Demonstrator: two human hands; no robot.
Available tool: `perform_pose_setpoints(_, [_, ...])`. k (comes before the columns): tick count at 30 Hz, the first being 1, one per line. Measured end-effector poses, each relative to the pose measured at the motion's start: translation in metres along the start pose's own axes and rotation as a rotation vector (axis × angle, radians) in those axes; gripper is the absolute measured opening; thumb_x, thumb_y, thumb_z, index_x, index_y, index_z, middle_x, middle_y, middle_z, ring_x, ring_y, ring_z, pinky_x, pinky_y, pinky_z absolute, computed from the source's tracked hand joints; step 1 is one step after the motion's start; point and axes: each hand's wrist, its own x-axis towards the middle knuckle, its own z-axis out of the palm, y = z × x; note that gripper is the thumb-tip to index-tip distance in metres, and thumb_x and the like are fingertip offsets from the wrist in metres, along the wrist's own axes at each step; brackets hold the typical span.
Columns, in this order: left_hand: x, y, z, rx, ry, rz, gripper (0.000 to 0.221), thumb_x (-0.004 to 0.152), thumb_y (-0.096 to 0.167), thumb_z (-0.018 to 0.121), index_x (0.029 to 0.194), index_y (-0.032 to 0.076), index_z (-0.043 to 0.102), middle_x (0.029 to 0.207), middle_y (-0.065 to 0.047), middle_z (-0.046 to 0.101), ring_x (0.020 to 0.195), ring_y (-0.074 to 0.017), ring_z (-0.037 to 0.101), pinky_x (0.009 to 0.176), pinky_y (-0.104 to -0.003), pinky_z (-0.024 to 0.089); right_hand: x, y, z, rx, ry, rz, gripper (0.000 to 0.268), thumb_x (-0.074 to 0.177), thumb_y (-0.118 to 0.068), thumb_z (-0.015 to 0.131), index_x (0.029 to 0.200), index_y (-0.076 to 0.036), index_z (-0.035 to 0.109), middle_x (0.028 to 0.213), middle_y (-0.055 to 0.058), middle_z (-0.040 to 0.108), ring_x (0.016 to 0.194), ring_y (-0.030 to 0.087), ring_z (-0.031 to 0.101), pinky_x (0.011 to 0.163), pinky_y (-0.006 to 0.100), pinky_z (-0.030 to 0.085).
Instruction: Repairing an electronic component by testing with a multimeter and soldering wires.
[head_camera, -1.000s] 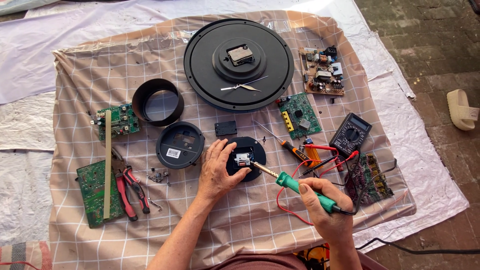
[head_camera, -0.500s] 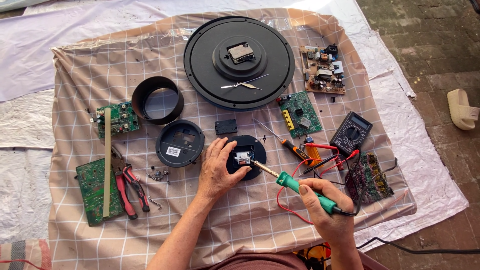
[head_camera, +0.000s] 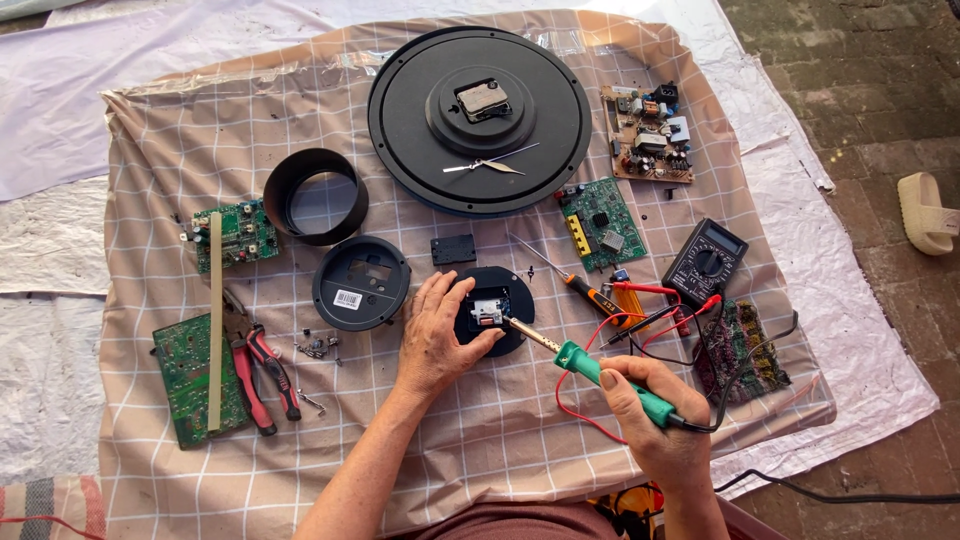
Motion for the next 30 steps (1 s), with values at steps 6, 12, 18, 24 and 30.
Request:
perform_pose_setpoints(6, [0.001,0.001,-0.001,0.010,-0.026,-0.013,0.075,0.079,0.052,0.080,0.139,0.013,0.059,0.145,-0.015,0.055,0.141,-0.0344,0.043,0.117,-0.049,0.035,-0.002,0.001,0.000,-0.007,-0.004,0.008,0.015,0.091,-0.018,0.071,0.097,-0.006,0.078,0.090,0.002,0.078,0.076,0.010,0.068,0.071,0.022,0.052])
perform_pose_setpoints(12, [0.002,0.001,-0.001,-0.011,-0.015,0.005,0.075,0.077,0.048,0.082,0.138,0.010,0.059,0.144,-0.017,0.056,0.140,-0.0356,0.044,0.118,-0.048,0.035,-0.011,-0.007,-0.016,0.152,0.124,-0.016,0.019,0.095,-0.014,0.068,0.105,0.001,0.076,0.097,0.007,0.075,0.085,0.012,0.065,0.079,0.021,0.049])
perform_pose_setpoints(18, [-0.002,-0.004,0.003,-0.034,0.063,0.039,0.077,0.072,0.047,0.089,0.135,0.011,0.064,0.140,-0.018,0.060,0.136,-0.0379,0.051,0.116,-0.049,0.038,0.004,0.015,-0.036,0.176,0.335,-0.163,0.019,0.097,-0.014,0.074,0.109,0.001,0.074,0.087,0.008,0.066,0.060,0.006,0.050,0.061,0.022,0.041])
perform_pose_setpoints(24, [-0.002,-0.008,0.009,-0.058,0.126,0.045,0.081,0.067,0.047,0.095,0.135,0.013,0.066,0.137,-0.017,0.062,0.133,-0.0393,0.054,0.113,-0.051,0.041,0.019,0.048,-0.032,0.114,0.451,-0.132,0.016,0.100,-0.014,0.080,0.106,0.000,0.077,0.082,0.009,0.066,0.066,0.008,0.055,0.066,0.026,0.047])
perform_pose_setpoints(30, [-0.002,-0.006,0.007,-0.046,0.116,0.041,0.081,0.068,0.047,0.095,0.135,0.013,0.066,0.137,-0.017,0.062,0.134,-0.0388,0.054,0.113,-0.051,0.041,0.026,0.048,-0.026,0.130,0.464,-0.058,0.015,0.099,-0.016,0.082,0.106,-0.004,0.077,0.075,0.006,0.063,0.060,0.008,0.055,0.062,0.023,0.048])
